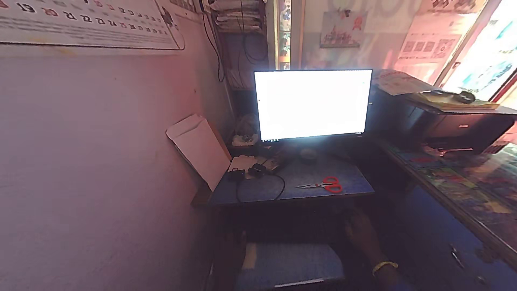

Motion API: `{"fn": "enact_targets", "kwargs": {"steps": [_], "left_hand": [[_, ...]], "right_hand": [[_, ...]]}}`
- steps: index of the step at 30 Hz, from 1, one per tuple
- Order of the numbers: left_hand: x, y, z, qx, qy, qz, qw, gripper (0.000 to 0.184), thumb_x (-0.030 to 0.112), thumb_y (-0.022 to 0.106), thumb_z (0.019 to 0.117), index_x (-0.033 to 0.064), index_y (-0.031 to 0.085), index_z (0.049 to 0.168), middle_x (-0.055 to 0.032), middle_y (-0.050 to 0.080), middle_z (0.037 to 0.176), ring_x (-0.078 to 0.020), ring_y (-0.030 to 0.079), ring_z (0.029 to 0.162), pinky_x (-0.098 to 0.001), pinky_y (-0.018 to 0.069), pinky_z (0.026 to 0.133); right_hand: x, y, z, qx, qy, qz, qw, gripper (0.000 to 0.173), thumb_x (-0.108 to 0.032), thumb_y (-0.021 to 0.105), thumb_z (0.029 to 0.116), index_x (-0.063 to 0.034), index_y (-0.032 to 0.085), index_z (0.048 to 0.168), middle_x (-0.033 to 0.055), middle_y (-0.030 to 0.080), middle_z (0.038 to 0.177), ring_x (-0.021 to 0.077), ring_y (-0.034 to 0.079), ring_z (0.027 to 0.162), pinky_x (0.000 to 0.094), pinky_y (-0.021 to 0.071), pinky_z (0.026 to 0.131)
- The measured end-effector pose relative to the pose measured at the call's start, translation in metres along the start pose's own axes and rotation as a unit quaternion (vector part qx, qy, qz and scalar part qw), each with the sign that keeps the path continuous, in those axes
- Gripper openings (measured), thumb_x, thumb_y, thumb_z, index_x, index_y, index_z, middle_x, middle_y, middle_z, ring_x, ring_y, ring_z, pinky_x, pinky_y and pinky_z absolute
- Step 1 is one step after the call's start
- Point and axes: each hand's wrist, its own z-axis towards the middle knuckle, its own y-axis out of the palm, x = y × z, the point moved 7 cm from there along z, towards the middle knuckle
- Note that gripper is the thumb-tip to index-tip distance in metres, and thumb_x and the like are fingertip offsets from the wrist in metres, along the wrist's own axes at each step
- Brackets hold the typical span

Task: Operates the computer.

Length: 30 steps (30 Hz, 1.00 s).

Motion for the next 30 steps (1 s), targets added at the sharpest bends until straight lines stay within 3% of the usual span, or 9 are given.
{"fn": "enact_targets", "kwargs": {"steps": [12, 30], "left_hand": [[0.0001, -0.0012, -0.0008, 0.009, 0.008, 0.005, 1.0, 0.077, 0.058, 0.044, 0.1016, -0.0012, 0.044, 0.151, -0.0295, 0.047, 0.151, -0.0442, 0.051, 0.137, -0.0593, 0.042, 0.111], [0.0054, -0.0074, -0.0011, 0.032, 0.032, 0.009, 0.999, 0.074, 0.054, 0.048, 0.1015, -0.0034, 0.046, 0.149, -0.0312, 0.05, 0.148, -0.0465, 0.052, 0.136, -0.0597, 0.0424, 0.111]], "right_hand": [[0.0057, -0.0006, 0.0008, -0.015, 0.043, -0.016, 0.999, 0.057, -0.044, 0.048, 0.1015, -0.0089, 0.056, 0.146, 0.0201, 0.055, 0.149, 0.0402, 0.053, 0.137, 0.0565, 0.0413, 0.114], [0.0065, 0.004, 0.0026, -0.08, 0.069, -0.02, 0.994, 0.058, -0.047, 0.051, 0.1017, -0.0055, 0.06, 0.141, 0.0214, 0.057, 0.145, 0.0389, 0.053, 0.136, 0.0527, 0.0421, 0.114]]}}
